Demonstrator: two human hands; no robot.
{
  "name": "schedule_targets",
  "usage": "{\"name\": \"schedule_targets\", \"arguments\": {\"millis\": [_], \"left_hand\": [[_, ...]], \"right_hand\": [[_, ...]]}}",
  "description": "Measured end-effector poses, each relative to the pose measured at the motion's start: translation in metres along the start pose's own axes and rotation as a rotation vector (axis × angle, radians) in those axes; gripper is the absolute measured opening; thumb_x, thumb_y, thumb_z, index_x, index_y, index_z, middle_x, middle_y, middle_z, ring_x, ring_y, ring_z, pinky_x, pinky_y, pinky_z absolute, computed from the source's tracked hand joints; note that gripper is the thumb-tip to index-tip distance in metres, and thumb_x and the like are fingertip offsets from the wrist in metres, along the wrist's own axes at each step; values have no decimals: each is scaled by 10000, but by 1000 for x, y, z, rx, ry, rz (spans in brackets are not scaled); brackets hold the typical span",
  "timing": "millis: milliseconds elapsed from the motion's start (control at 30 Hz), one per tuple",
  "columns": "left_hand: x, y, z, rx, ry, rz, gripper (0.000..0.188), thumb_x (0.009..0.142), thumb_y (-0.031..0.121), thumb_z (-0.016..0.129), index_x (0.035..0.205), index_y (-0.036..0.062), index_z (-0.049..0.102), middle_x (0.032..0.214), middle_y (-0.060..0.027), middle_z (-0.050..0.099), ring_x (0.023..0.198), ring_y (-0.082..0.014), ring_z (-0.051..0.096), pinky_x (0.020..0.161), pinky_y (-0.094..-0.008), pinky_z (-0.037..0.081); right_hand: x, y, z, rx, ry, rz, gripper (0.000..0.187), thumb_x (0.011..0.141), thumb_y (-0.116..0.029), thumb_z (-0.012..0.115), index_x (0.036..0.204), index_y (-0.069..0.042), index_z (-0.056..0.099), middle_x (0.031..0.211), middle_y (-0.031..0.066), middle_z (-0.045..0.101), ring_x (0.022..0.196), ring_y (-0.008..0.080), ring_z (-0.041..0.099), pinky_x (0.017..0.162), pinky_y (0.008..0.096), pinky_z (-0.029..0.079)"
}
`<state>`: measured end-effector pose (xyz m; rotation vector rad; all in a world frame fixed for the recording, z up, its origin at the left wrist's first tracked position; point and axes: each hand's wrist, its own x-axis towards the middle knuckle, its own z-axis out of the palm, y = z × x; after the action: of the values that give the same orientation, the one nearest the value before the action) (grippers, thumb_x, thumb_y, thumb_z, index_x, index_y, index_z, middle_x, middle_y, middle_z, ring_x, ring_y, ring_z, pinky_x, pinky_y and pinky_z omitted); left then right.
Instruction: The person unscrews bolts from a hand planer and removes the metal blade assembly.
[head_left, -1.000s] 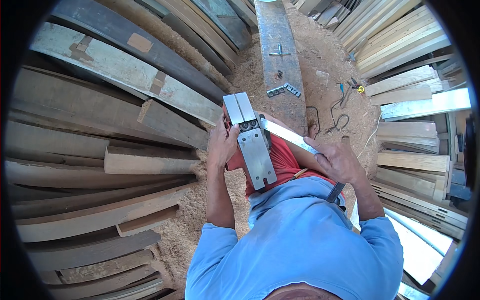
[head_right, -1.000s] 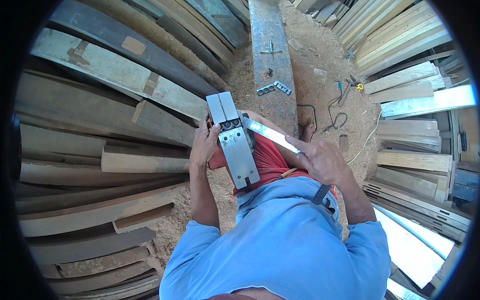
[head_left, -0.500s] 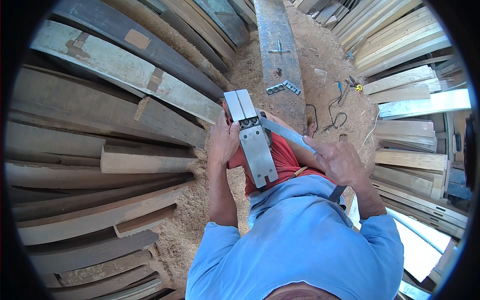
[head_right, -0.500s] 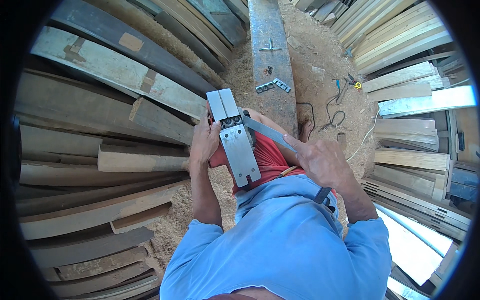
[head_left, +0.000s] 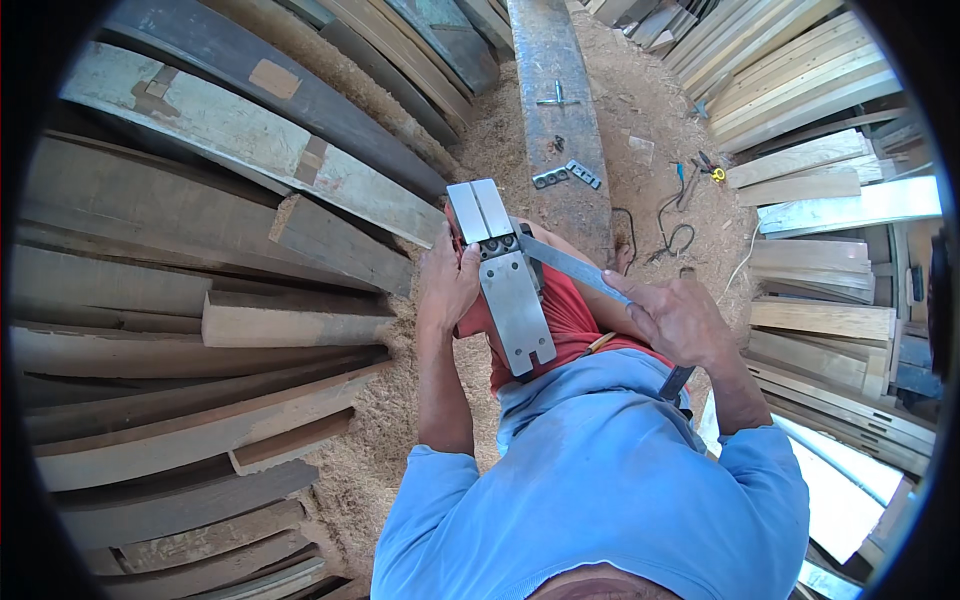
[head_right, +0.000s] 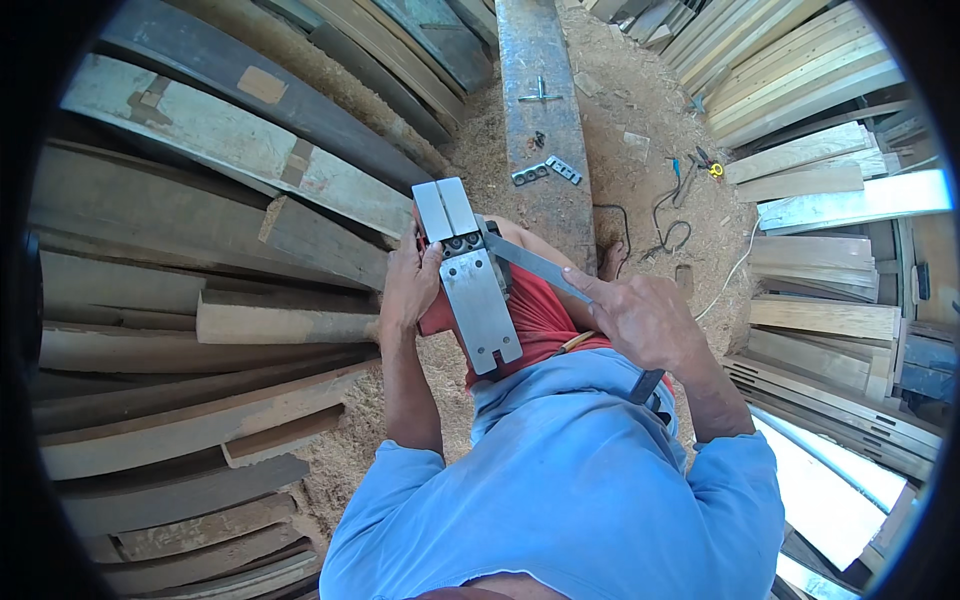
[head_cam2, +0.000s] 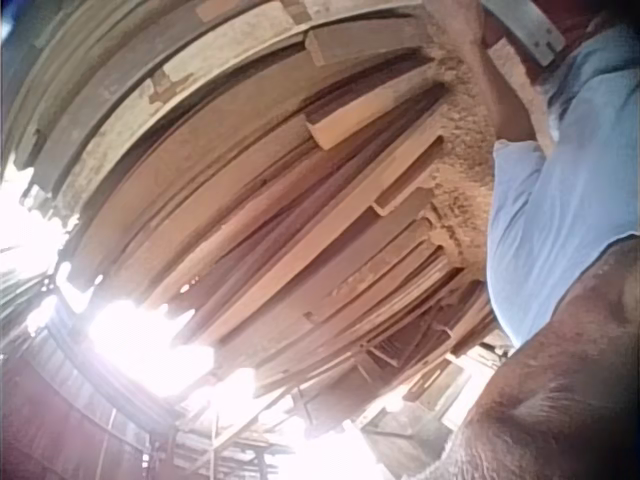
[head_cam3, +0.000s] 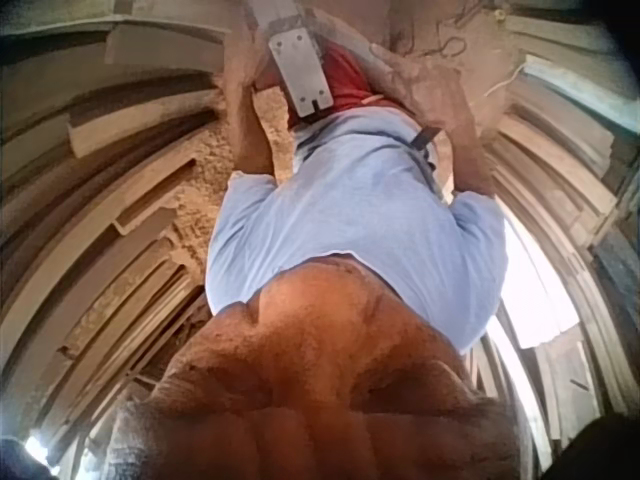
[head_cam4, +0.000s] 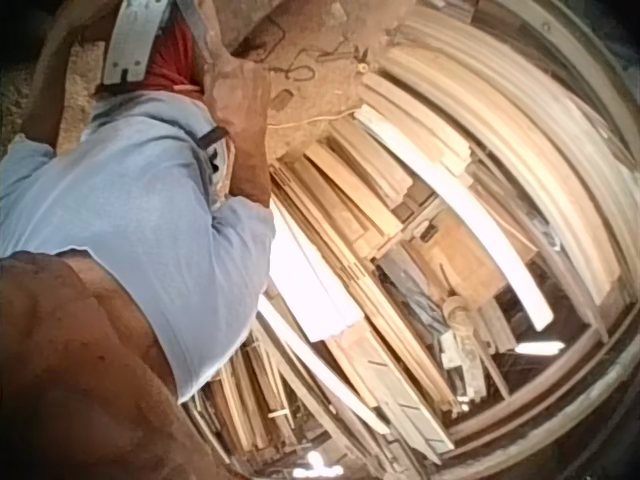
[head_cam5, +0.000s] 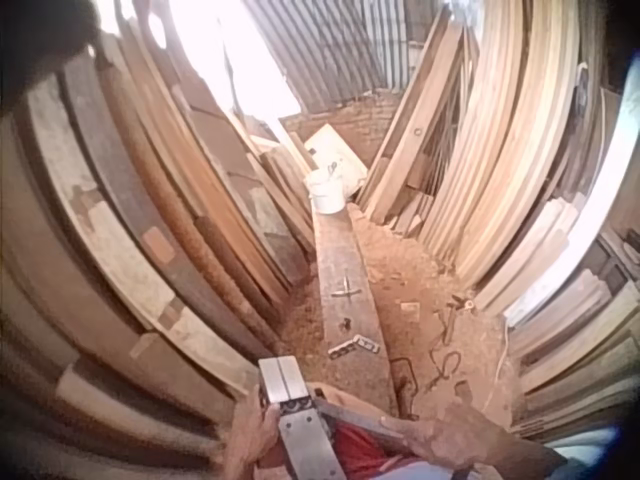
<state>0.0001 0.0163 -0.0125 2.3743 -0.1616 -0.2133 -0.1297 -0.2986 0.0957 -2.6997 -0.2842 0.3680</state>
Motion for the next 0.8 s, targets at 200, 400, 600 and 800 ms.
{"name": "schedule_targets", "arguments": {"millis": [200,400,600,800], "left_hand": [[-2,2,-1,25,-9,-26,694,1035,340,509,1542,-122,407,1452,-368,558,1331,-542,530,1177,-536,375],[0,-4,0,20,12,1,684,1039,340,476,1538,-123,408,1457,-358,559,1332,-543,527,1178,-542,373],[-3,2,-1,-49,-1,-29,652,1004,248,542,1544,-94,417,1459,-349,556,1279,-534,555,1167,-540,381],[-10,0,2,-11,27,-7,698,968,221,593,1563,-87,397,1434,-337,578,1287,-503,555,1151,-524,404]], "right_hand": [[-5,3,0,18,34,-9,503,948,-145,654,1447,-205,639,758,177,697,653,381,674,644,510,535],[-2,5,6,39,43,-19,516,948,-137,649,1458,-215,632,758,192,690,664,395,675,651,516,536],[-6,9,-2,56,11,23,543,939,-129,652,1471,-234,621,757,204,680,675,402,677,656,520,537],[-8,11,2,61,-3,57,549,927,-120,664,1463,-231,627,776,202,689,687,403,684,661,519,540]]}}
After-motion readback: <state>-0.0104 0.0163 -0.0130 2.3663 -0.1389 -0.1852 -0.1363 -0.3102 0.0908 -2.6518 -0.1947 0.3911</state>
